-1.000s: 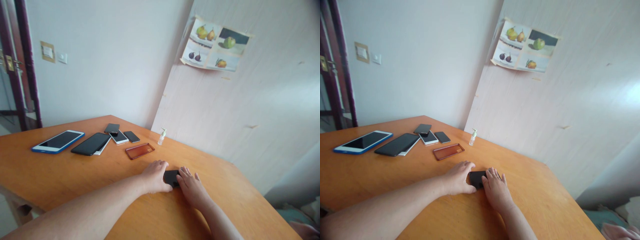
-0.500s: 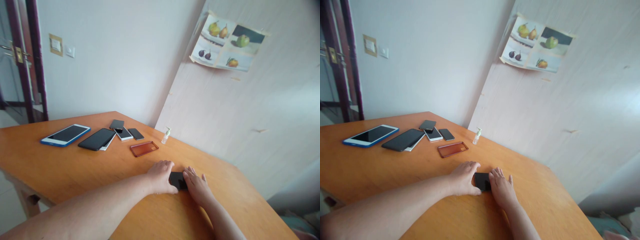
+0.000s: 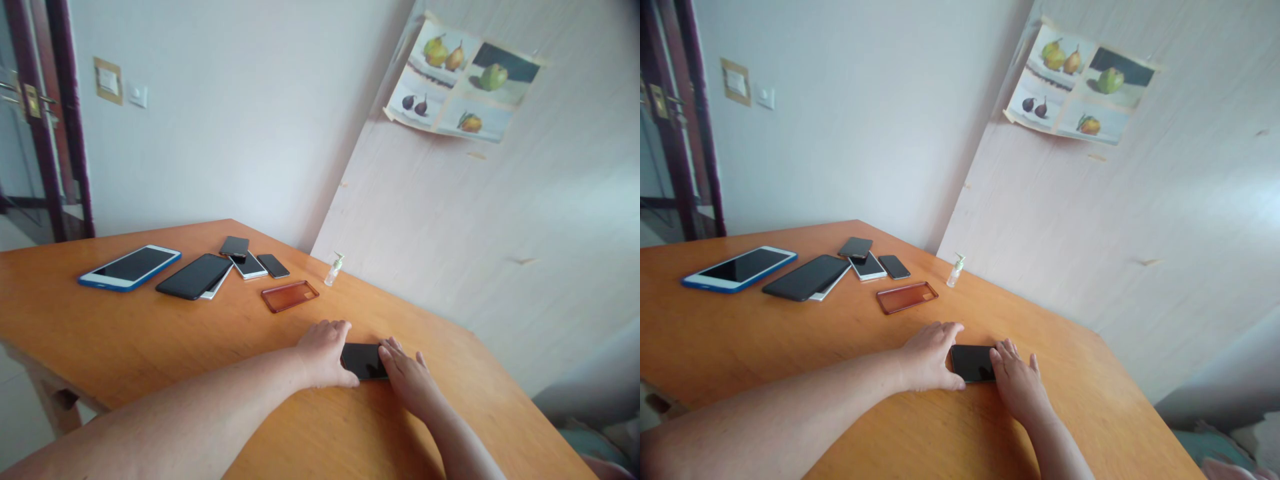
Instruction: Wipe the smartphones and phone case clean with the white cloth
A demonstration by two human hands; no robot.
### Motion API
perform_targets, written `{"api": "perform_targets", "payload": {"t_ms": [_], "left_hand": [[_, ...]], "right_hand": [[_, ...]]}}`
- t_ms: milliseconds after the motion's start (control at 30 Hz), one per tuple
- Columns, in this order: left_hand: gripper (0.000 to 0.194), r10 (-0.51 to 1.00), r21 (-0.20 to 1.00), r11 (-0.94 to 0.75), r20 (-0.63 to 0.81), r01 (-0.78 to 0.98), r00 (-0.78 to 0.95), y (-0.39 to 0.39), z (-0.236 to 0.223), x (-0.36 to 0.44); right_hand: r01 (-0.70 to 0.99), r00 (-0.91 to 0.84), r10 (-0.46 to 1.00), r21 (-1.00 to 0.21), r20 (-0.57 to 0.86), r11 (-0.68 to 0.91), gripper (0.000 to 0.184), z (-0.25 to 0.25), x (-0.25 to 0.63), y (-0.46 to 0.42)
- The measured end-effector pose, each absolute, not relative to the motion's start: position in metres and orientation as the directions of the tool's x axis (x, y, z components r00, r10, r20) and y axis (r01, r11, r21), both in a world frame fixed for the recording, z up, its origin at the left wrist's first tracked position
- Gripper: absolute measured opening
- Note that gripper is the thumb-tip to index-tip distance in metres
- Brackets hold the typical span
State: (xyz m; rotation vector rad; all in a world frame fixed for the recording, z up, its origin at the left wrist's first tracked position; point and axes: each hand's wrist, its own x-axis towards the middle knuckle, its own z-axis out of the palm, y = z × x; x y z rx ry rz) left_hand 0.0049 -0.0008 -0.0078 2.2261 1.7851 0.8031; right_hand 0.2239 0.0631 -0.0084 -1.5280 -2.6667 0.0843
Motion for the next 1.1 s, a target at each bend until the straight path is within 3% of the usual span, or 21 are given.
{"api": "perform_targets", "payload": {"t_ms": [167, 233, 300, 400, 500, 600, 733, 800, 1000, 1100], "left_hand": [[0.076, 0.932, 0.451, -0.29, 0.332, 0.844, 0.142, -0.002, -0.009, 0.004], [0.074, 0.932, 0.458, -0.289, 0.334, 0.841, 0.138, -0.002, -0.009, 0.003], [0.079, 0.939, 0.462, -0.277, 0.317, 0.843, 0.135, -0.002, -0.008, 0.003], [0.085, 0.941, 0.46, -0.279, 0.304, 0.843, 0.146, -0.001, -0.007, 0.003], [0.086, 0.939, 0.457, -0.287, 0.306, 0.842, 0.154, -0.001, -0.007, 0.004], [0.085, 0.936, 0.449, -0.297, 0.312, 0.843, 0.164, -0.001, -0.009, 0.003], [0.075, 0.925, 0.439, -0.316, 0.338, 0.841, 0.171, 0.0, -0.012, 0.001], [0.075, 0.929, 0.446, -0.309, 0.332, 0.84, 0.166, 0.0, -0.012, 0.001], [0.08, 0.945, 0.463, -0.289, 0.279, 0.838, 0.172, -0.003, -0.004, 0.001], [0.079, 0.938, 0.452, -0.314, 0.283, 0.835, 0.2, -0.003, -0.004, 0.001]], "right_hand": [[0.666, -0.707, 0.707, -0.335, 0.0, 0.666, 0.056, 0.01, 0.192, 0.017], [0.623, -0.744, 0.668, -0.384, -0.02, 0.682, 0.055, 0.015, 0.186, 0.009], [0.695, -0.681, 0.731, -0.338, -0.028, 0.635, 0.056, 0.014, 0.192, 0.018], [0.853, -0.505, 0.863, -0.162, -0.011, 0.497, 0.053, 0.003, 0.218, 0.049], [0.874, -0.486, 0.874, -0.031, -0.023, 0.485, 0.048, -0.005, 0.234, 0.066], [0.829, -0.556, 0.831, -0.073, -0.007, 0.554, 0.05, 0.001, 0.22, 0.046], [0.632, -0.747, 0.664, -0.338, -0.027, 0.697, 0.058, 0.02, 0.188, 0.004], [0.607, -0.763, 0.645, -0.382, -0.036, 0.697, 0.058, 0.023, 0.187, 0.002], [0.83, -0.55, 0.835, -0.115, -0.008, 0.546, 0.049, 0.003, 0.229, 0.049], [0.814, -0.572, 0.82, -0.13, -0.006, 0.566, 0.049, 0.005, 0.227, 0.045]]}}
